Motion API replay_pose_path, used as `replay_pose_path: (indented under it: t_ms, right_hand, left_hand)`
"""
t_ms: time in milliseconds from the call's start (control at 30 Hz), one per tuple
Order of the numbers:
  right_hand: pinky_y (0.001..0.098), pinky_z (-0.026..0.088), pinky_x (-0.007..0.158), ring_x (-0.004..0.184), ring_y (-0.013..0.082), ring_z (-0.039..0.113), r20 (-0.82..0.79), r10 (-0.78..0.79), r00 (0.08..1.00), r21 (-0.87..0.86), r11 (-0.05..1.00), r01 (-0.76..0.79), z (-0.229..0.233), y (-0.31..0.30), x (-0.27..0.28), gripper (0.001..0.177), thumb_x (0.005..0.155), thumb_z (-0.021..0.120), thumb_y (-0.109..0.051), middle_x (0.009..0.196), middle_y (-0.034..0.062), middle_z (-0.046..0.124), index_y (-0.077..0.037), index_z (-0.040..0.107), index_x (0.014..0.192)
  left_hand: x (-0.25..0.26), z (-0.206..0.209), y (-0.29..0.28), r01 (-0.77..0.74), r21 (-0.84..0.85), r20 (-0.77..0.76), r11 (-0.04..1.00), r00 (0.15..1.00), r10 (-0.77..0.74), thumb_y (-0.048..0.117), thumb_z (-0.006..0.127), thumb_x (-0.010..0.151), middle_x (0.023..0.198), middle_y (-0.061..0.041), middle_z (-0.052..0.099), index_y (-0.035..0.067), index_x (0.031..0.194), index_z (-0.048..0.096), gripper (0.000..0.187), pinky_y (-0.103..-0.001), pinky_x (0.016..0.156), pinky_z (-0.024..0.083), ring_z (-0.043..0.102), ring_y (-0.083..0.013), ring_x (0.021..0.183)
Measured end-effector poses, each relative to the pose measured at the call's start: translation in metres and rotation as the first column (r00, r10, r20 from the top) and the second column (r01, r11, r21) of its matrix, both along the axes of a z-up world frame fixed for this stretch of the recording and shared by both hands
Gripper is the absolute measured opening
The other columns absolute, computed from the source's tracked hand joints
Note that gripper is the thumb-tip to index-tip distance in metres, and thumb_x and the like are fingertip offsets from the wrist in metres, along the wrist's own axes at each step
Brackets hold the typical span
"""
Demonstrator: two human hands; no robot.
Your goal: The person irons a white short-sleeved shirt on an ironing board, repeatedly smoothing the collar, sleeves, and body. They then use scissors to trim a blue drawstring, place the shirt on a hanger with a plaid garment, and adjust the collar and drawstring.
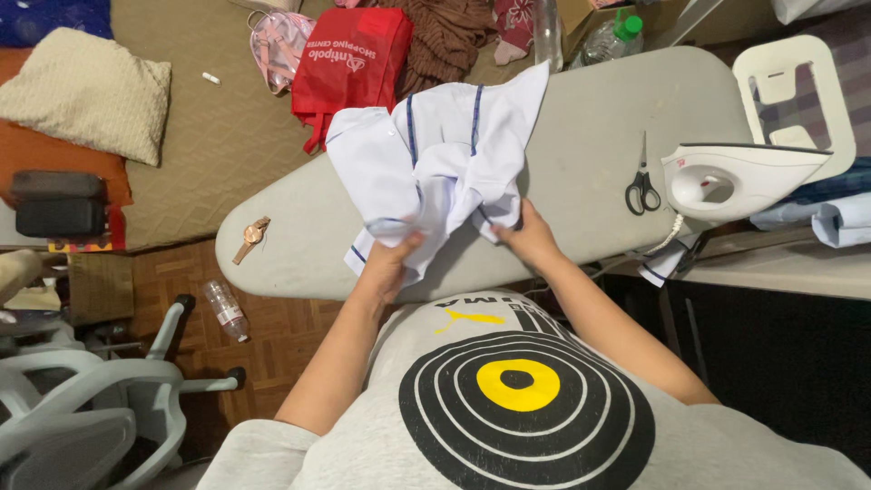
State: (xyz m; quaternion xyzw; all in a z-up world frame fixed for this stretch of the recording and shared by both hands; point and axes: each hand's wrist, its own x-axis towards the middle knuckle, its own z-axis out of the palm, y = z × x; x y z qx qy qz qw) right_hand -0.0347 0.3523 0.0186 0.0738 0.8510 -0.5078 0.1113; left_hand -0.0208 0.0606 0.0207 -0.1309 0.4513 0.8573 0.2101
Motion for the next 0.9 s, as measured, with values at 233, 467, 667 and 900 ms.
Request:
replay_pose_path:
  t_ms: [233, 467, 667, 900]
  right_hand:
    - [0.0491, 0.029, 0.117, 0.132, 0.0315, 0.043, -0.623, 0.152, 0.768, 0.599, 0.723, 0.343, 0.076, 0.069, -0.003, 0.046, 0.085, 0.065, 0.004, 0.129, 0.0076, 0.059, -0.015, 0.075, 0.126]
    - [0.052, 0.026, 0.112, 0.137, 0.0402, 0.033, -0.327, 0.348, 0.879, 0.761, 0.649, 0.026, 0.077, 0.088, 0.03, 0.04, 0.08, 0.076, -0.007, 0.143, 0.0106, 0.053, -0.031, 0.082, 0.111]
    - [0.0362, 0.052, 0.092, 0.113, 0.0258, 0.061, -0.043, -0.479, 0.877, 0.142, 0.866, 0.48, -0.02, 0.104, 0.044, 0.043, 0.09, 0.066, -0.017, 0.126, 0.0131, 0.057, -0.006, 0.061, 0.131]
    - [0.0315, 0.046, 0.067, 0.082, 0.0168, 0.059, 0.589, -0.284, 0.757, -0.221, 0.844, 0.488, -0.028, 0.102, 0.02, 0.043, 0.098, 0.077, -0.036, 0.096, 0.0051, 0.061, -0.002, 0.061, 0.12]
  left_hand:
    - [-0.026, 0.036, -0.068, -0.297, 0.163, -0.13, 0.941, 0.939, 0.318, 0.013, 0.079, 0.086, 0.13, -0.004, 0.067, 0.008, 0.13, 0.065, 0.046, -0.037, 0.112, 0.046, 0.059, -0.0204, 0.125]
    - [-0.005, 0.094, -0.107, 0.707, -0.452, -0.146, 0.544, 0.542, -0.827, 0.017, 0.086, 0.074, 0.105, -0.003, 0.071, 0.008, 0.107, 0.079, 0.036, -0.03, 0.094, 0.049, 0.063, -0.0154, 0.102]
    - [-0.007, 0.057, -0.041, 0.304, -0.798, 0.077, 0.52, 0.908, -0.413, 0.038, 0.079, 0.086, 0.08, -0.006, 0.075, 0.003, 0.091, 0.078, 0.035, -0.03, 0.068, 0.053, 0.065, -0.0128, 0.072]
    - [-0.02, 0.004, 0.045, 0.365, -0.89, 0.132, 0.272, 0.779, -0.613, 0.037, 0.086, 0.076, 0.079, -0.011, 0.074, 0.001, 0.093, 0.074, 0.042, -0.032, 0.066, 0.055, 0.07, -0.0192, 0.069]
